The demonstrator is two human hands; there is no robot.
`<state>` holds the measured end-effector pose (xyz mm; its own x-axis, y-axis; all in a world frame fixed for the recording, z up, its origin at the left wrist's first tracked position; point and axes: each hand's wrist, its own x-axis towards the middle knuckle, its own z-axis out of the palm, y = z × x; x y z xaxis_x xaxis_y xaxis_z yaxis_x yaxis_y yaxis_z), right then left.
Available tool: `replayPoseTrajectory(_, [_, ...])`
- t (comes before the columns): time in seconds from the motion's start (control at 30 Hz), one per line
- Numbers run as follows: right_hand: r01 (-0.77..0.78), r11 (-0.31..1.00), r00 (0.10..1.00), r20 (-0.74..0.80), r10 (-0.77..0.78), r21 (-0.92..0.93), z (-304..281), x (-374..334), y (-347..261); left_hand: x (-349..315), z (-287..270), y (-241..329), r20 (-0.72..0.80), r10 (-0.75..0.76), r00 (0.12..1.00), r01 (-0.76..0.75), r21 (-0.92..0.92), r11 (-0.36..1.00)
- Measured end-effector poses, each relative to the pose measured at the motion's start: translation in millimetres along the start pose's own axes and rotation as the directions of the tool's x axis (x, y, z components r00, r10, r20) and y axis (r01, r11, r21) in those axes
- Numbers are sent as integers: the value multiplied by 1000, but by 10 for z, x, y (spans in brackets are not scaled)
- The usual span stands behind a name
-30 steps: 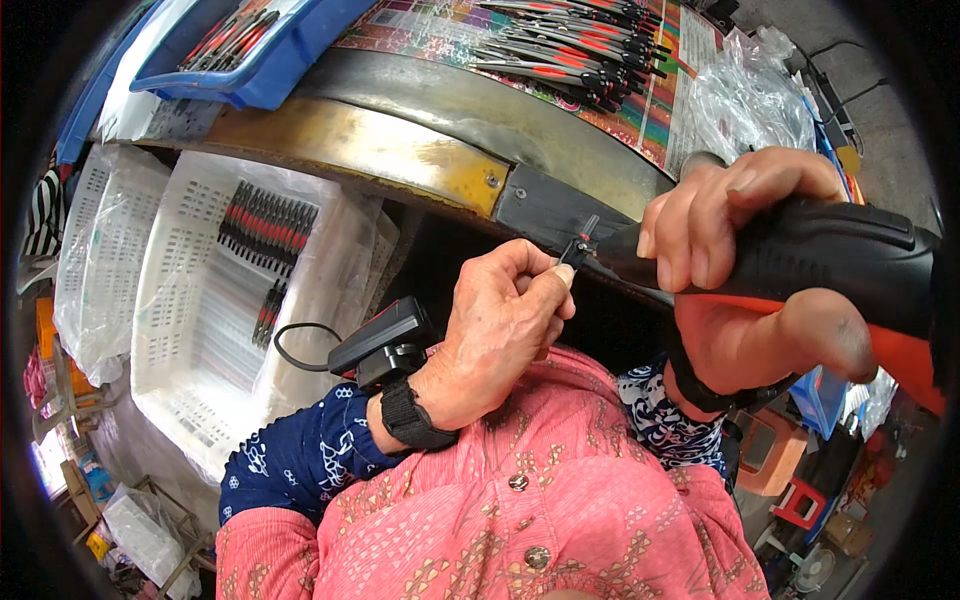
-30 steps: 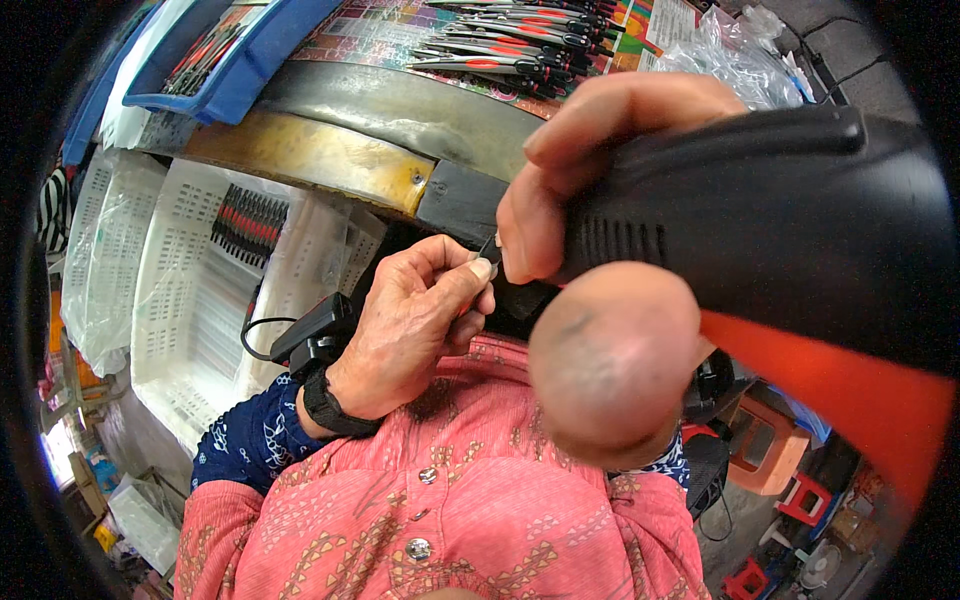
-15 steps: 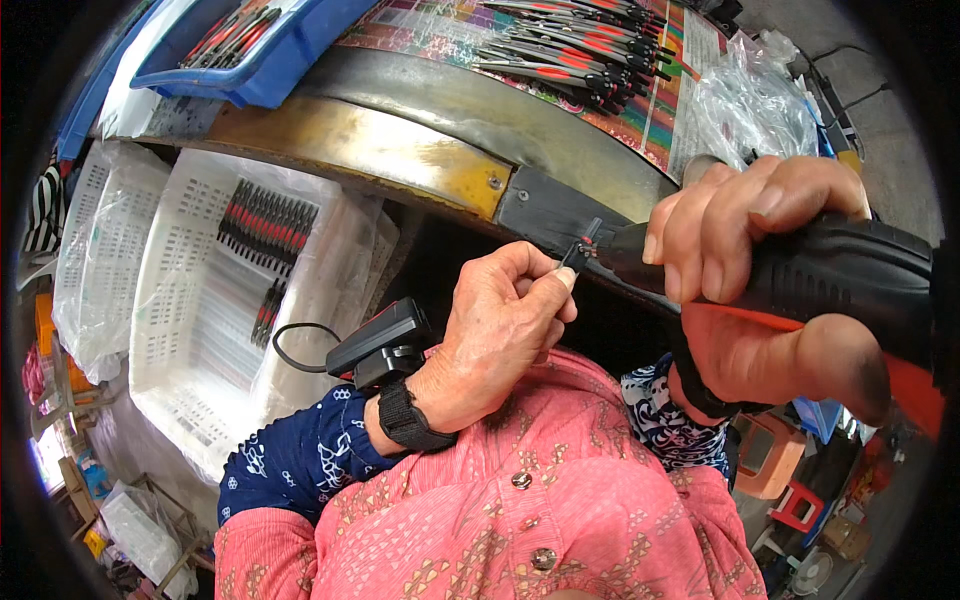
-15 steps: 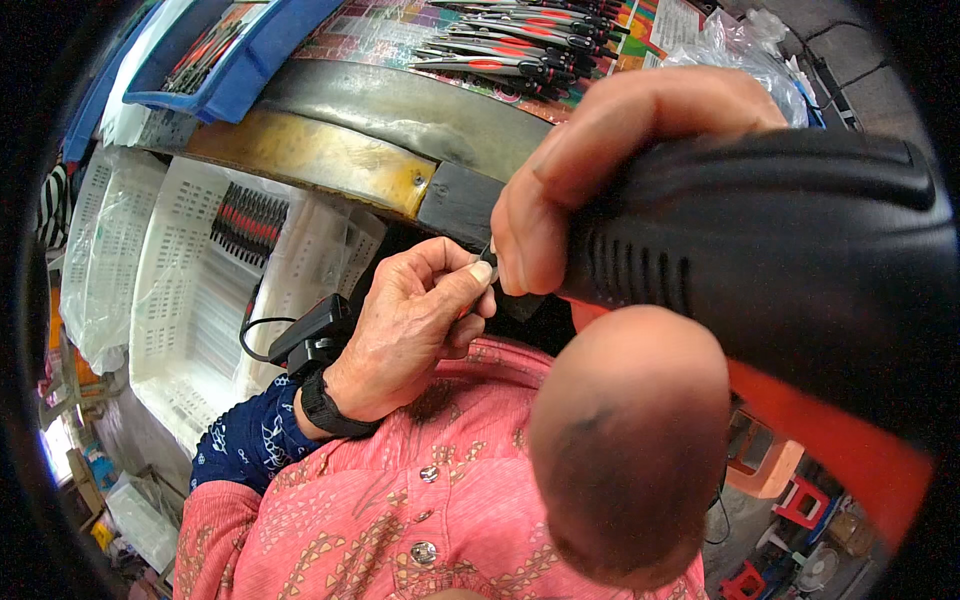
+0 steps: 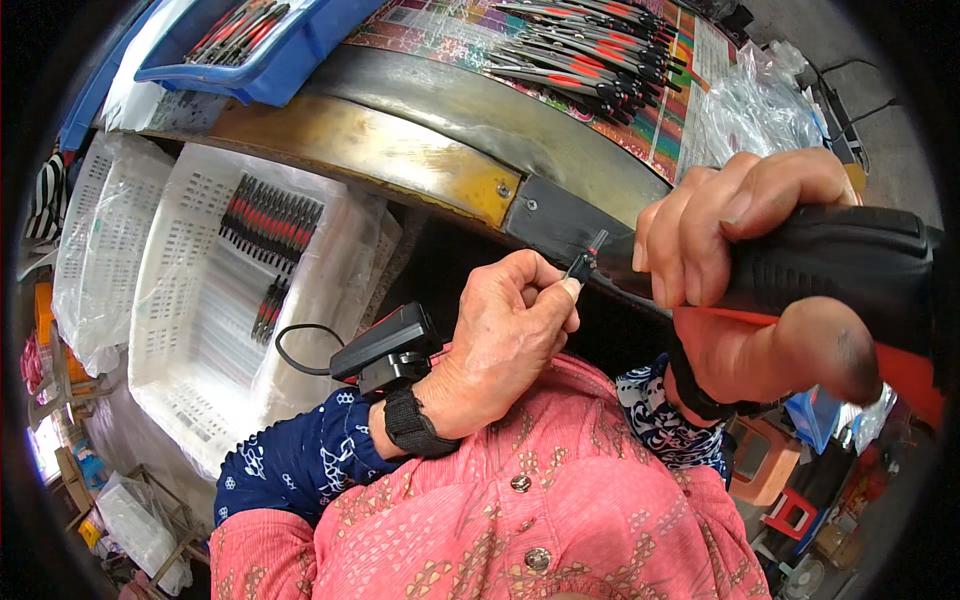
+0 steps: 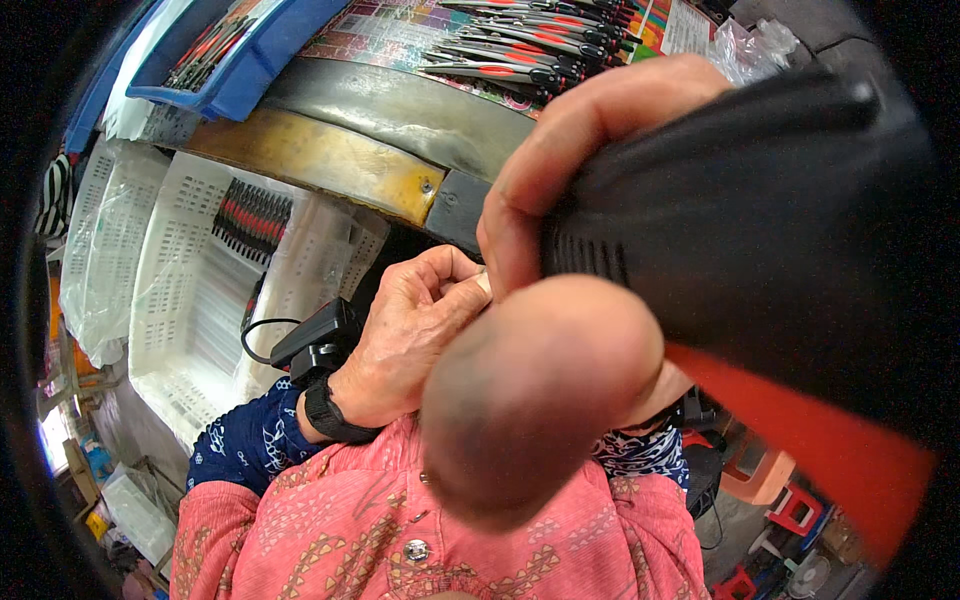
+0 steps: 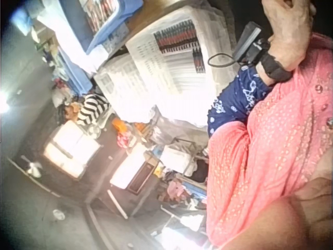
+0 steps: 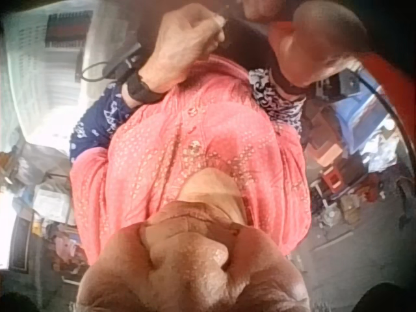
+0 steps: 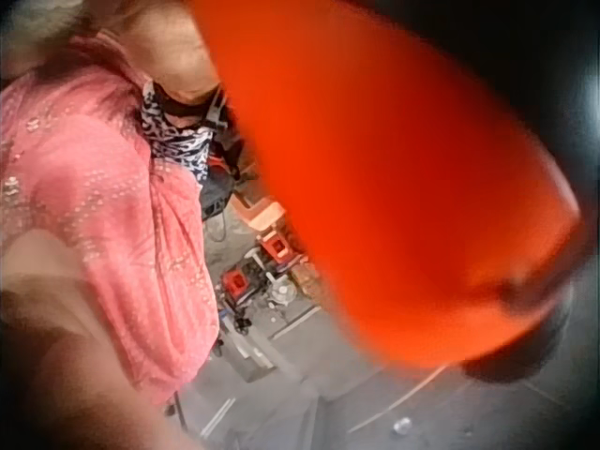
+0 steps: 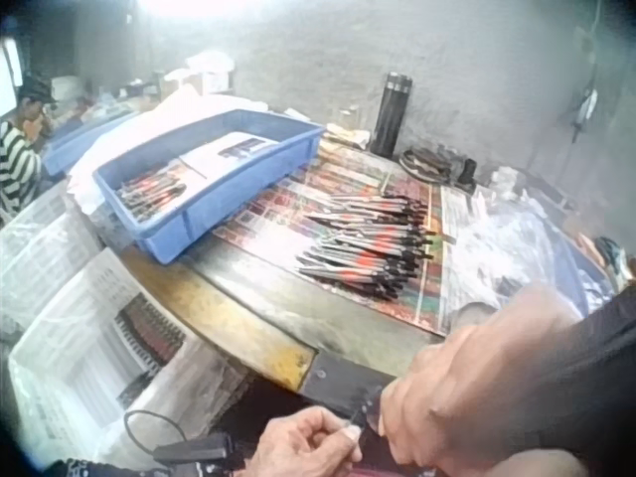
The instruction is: The person repeatedly picks up pairs of scissors from a white basket, uses a handheld electric screwdriver to tighten a screw on the pivot, and places the finished scissors on the table. The process is repeated for multiple pairs throughout the clip.
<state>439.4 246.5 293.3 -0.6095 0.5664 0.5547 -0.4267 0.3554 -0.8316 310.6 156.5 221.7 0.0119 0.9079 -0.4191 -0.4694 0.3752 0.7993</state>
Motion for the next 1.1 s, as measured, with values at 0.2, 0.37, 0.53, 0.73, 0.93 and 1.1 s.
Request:
replayPoseTrajectory(0.2, [-21, 1000, 999, -31, 21, -8, 3, 21, 45, -3, 10, 23, -10, -4, 1000, 5, 37, 999])
replayPoseTrajectory(0.37, [-46, 999, 997, -58, 45, -12, 7, 30, 62, -12, -2, 34, -10, 8, 1000, -7, 42, 999])
replayPoseTrajectory(0.53, [-37, 999, 999, -36, 36, -33, 5, 61, 63, -12, -17, 29, -16, 42, 999, -40, 105, 994])
replayPoseTrajectory(0.73, [-284, 946, 950, -175, 257, -155, 128, 92, -87, -7, -19, 18, 8, 14, 1000, -14, 62, 998])
replayPoseTrajectory(0.93, [-321, 918, 914, -329, 236, -233, 317, -2, -147, -22, -45, 70, 24, -18, 1000, 16, 114, 993])
replayPoseTrajectory(1.1, [73, 996, 977, -206, -62, 46, 121, -61, -107, -86, -109, 122, 42, 186, 982, -191, 177, 966])
